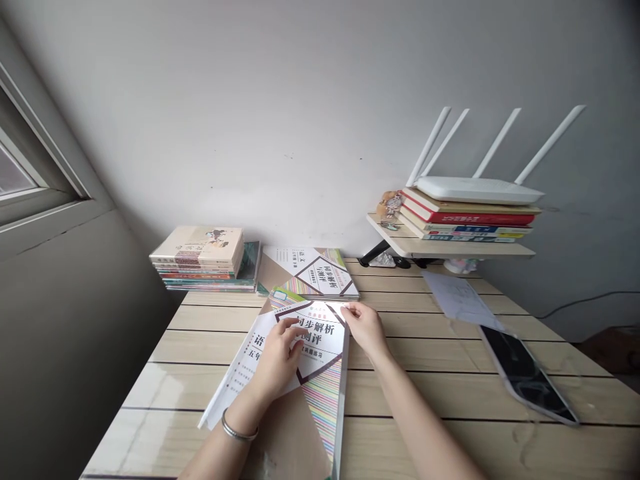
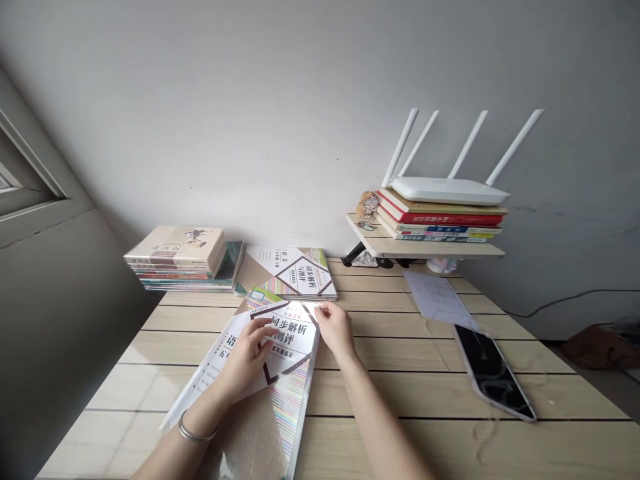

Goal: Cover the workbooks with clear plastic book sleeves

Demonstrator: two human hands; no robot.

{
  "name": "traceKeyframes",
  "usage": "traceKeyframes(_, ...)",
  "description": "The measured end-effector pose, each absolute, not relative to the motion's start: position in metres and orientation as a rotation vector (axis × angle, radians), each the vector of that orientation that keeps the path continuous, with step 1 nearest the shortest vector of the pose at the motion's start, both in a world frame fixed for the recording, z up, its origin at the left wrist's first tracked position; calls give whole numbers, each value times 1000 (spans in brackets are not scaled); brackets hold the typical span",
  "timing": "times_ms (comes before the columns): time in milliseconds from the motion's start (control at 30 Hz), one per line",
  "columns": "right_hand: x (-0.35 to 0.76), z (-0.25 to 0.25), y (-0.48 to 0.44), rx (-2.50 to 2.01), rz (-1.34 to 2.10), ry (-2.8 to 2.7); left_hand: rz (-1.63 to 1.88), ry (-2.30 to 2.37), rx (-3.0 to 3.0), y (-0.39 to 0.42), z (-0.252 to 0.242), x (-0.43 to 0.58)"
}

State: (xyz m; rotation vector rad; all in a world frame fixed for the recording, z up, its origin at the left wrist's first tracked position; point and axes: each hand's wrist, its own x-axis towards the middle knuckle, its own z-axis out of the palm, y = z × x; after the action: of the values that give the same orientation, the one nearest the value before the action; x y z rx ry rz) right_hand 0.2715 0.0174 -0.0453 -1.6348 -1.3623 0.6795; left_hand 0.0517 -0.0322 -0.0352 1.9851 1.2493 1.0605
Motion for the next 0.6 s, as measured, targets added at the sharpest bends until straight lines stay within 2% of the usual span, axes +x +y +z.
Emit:
traceKeyframes(200, 279, -51, 16, -1655, 690, -1374, 994, 1517, 2031, -32, -29, 47)
traceKeyframes(367, 279, -50, 14, -1519, 936, -1231, 911, 1906, 1823, -27, -24, 34)
traceKeyframes(600, 280, -45, 15, -1486, 939, -1199, 993, 1879, 1686, -13, -41, 11)
